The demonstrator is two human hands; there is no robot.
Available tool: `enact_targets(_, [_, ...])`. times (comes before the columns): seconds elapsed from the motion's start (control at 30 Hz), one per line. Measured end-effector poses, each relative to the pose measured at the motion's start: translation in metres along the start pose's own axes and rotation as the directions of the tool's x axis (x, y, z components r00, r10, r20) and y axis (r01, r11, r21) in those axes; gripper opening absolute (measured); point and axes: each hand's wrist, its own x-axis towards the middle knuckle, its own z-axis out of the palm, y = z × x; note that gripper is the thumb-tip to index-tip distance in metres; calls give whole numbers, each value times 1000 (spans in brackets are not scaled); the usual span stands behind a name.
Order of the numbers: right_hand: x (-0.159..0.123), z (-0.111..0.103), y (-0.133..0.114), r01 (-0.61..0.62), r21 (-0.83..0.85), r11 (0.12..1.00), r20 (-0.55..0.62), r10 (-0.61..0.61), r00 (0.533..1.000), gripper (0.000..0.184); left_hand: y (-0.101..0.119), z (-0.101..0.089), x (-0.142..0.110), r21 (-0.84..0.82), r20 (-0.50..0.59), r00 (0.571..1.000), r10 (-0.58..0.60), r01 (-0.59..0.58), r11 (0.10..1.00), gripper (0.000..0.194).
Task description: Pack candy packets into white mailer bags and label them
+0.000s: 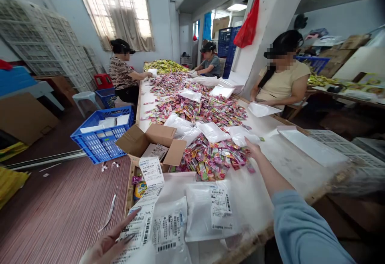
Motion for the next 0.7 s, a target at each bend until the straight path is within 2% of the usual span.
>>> enact_targets(0.1, [25,10,-17,-27,55,998,111,21,994,36,-9,-8,12,79,-7,988,156,-155,985,58])
enact_targets(0.2, [21,20,-31,22,185,983,122,-45,991,27,-8,1,11,187,66,980,188,-197,962,59])
enact_targets(0.23, [12,20,-34,43,234,971,111,-71,991,20,-6,7,9,203,60,978,199,-207,957,59])
enact_targets(0.3, [-19,17,-31,75,327,942,125,-122,985,14,-1,21,5,239,-31,965,259,-245,940,57])
enact_targets(0.37, [-67,10,-12,35,387,921,259,-145,955,25,5,30,0,297,-123,944,306,-259,919,52])
enact_targets(0.4, [-94,6,3,-22,391,920,379,-139,915,31,8,31,-2,322,-134,941,311,-255,912,52])
enact_targets(0.43, [-122,2,20,-93,338,937,510,-99,855,35,11,32,-6,340,-136,941,310,-249,907,53])
enact_targets(0.5, [-170,-2,55,-147,134,980,714,8,701,37,17,30,-16,386,-146,924,354,-276,880,54])
enact_targets(0.53, [-188,-3,70,-109,8,994,775,63,629,38,19,28,-22,420,-145,903,404,-314,851,54])
enact_targets(0.57, [-202,-5,80,-13,-107,994,803,94,588,40,20,27,-29,451,-130,878,460,-361,816,51])
enact_targets(0.6, [-212,-6,85,125,-207,970,794,92,601,41,20,26,-36,480,-84,854,513,-417,772,46])
enact_targets(0.63, [-220,-9,84,277,-297,914,743,39,669,42,17,25,-44,505,-5,836,549,-471,723,39])
enact_targets(0.67, [-227,-12,79,415,-377,828,656,-77,751,42,13,25,-51,521,85,824,560,-516,680,34])
enact_targets(0.7, [-235,-15,68,527,-428,735,558,-243,793,42,8,27,-57,528,159,816,556,-547,650,30])
